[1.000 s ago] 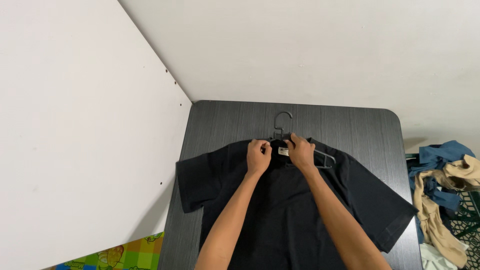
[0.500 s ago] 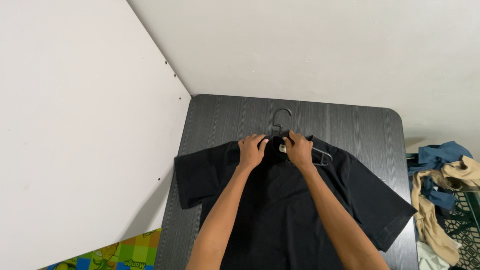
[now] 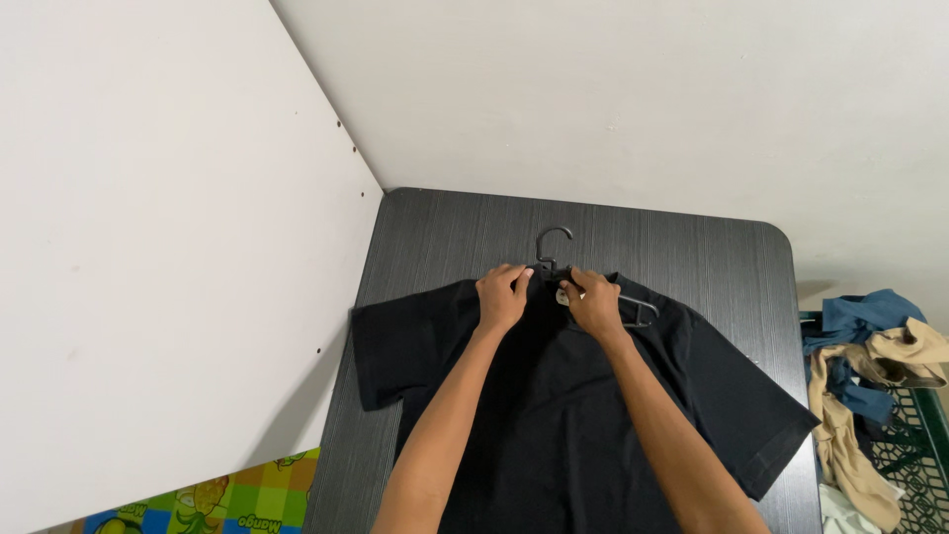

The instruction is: The person irons a black t-shirt laid flat on a table using a steam iron. After ironing, the person retrieves a hanger from a nearby wardrobe, places the t-shirt on the hanger, and hangs it inside the wardrobe.

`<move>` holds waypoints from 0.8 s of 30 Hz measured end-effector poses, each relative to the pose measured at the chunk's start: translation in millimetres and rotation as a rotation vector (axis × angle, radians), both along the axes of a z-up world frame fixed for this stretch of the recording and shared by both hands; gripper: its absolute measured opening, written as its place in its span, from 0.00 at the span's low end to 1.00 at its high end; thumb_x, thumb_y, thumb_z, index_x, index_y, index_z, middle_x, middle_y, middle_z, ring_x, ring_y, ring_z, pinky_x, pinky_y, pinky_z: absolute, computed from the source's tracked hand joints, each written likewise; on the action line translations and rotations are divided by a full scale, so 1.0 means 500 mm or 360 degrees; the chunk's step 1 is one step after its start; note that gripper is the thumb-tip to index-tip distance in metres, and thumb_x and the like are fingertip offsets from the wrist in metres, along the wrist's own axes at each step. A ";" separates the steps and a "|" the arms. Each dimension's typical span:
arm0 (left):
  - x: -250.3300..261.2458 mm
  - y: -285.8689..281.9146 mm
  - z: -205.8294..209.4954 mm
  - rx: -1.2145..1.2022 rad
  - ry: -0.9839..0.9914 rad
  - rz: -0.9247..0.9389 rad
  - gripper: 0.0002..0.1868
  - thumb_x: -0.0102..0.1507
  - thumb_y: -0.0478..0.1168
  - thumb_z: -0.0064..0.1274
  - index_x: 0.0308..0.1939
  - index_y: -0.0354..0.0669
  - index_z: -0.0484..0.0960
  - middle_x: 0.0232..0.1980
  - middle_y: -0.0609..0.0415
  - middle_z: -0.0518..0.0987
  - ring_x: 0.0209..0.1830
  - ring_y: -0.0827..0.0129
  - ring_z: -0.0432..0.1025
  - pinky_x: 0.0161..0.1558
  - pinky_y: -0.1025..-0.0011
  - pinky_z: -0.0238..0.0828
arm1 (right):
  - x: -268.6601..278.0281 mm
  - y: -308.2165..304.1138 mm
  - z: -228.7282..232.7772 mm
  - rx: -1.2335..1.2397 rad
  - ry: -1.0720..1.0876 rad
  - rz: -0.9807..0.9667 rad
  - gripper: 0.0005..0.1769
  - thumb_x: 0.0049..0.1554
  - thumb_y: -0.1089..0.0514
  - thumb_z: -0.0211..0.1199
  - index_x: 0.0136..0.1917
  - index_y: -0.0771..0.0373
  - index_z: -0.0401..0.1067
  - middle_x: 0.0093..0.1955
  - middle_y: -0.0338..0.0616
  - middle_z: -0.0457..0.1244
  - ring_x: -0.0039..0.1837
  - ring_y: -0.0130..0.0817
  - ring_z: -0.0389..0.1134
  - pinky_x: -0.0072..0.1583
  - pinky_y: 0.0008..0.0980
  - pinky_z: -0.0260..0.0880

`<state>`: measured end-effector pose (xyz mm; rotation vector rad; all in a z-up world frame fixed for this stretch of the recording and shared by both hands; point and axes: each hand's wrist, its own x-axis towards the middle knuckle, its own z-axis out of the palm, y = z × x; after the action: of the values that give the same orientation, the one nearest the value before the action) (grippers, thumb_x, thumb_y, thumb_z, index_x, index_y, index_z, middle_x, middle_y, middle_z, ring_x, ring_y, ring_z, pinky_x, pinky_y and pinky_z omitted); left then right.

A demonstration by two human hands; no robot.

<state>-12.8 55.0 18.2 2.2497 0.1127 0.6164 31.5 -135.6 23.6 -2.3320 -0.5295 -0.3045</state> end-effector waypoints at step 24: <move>0.008 -0.036 0.002 0.0273 0.0398 0.0173 0.14 0.68 0.45 0.52 0.53 0.42 0.82 0.50 0.52 0.80 0.58 0.57 0.70 0.68 0.47 0.51 | 0.010 0.015 -0.017 -0.0005 -0.0261 0.0080 0.13 0.56 0.60 0.65 0.54 0.66 0.79 0.53 0.52 0.69 0.60 0.55 0.66 0.66 0.65 0.58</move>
<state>-9.0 36.9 19.3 2.4931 0.3192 0.4110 36.4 -127.9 15.1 -2.3047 -0.6674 -0.4741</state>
